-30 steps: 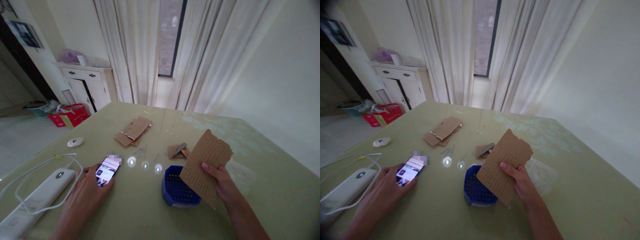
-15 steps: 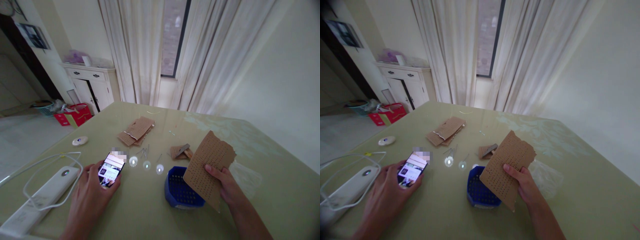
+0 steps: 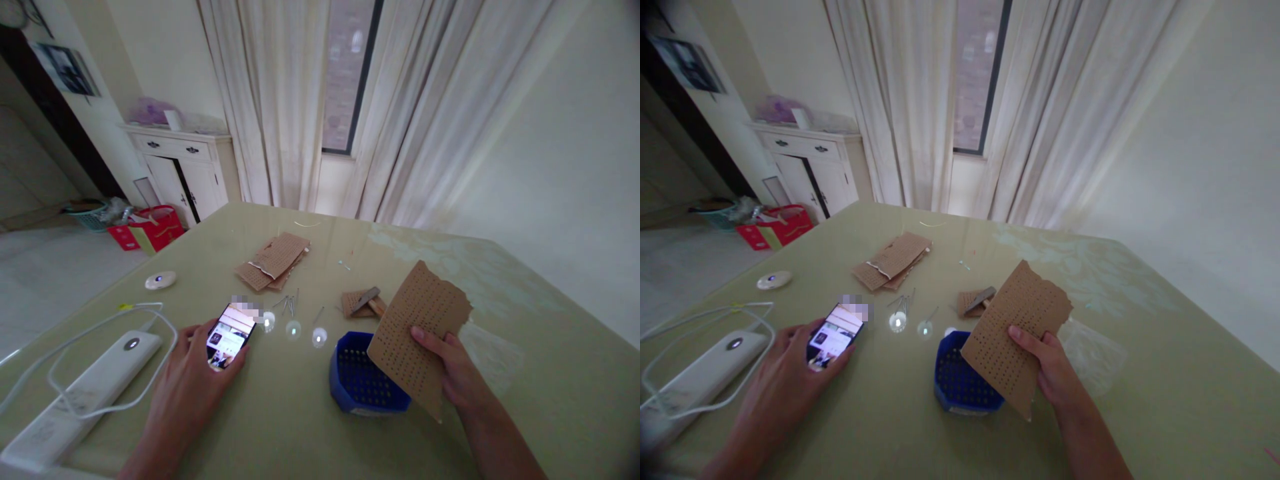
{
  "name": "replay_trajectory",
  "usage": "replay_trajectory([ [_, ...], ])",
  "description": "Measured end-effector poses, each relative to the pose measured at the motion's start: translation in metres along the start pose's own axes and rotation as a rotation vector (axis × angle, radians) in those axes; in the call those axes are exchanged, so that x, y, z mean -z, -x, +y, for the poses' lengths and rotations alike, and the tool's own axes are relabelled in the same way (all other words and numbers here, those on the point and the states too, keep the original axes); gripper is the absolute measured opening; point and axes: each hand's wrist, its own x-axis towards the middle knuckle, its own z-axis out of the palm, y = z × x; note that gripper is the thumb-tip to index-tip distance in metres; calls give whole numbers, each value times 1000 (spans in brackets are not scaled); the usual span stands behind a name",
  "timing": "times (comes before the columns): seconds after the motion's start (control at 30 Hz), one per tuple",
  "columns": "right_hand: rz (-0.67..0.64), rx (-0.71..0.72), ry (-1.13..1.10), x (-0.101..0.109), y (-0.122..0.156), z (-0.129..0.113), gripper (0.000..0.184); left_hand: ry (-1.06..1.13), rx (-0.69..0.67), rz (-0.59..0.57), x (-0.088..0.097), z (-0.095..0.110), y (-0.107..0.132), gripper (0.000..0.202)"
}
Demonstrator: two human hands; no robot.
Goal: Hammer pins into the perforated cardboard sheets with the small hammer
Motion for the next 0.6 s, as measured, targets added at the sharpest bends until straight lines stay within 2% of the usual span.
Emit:
replay_trajectory([
  [0.07, 16, -10, -24, -1, 1, -2, 44, -43, -6, -52, -2, 0, -5, 80],
  [0.13, 8, -3, -50, -4, 2, -4, 43, -92, -27, -53, -4, -1, -8, 77],
  [0.3, -161, 54, -63, -12, 5, -13, 38, -165, -53, -50, -9, -7, -11, 75],
  [0.37, -213, 84, -52, -13, 5, -16, 39, -144, -67, -6, -10, -2, -8, 78],
  [0.47, -272, 82, -29, -11, 4, -18, 50, 79, -244, 77, -13, 22, 8, 74],
  [0.53, -268, 63, -13, -8, 3, -18, 53, 337, -399, -5, -17, 46, 23, 64],
  [0.6, -238, 44, 30, -4, 4, -17, 47, 531, -440, -126, -23, 73, 39, 58],
])
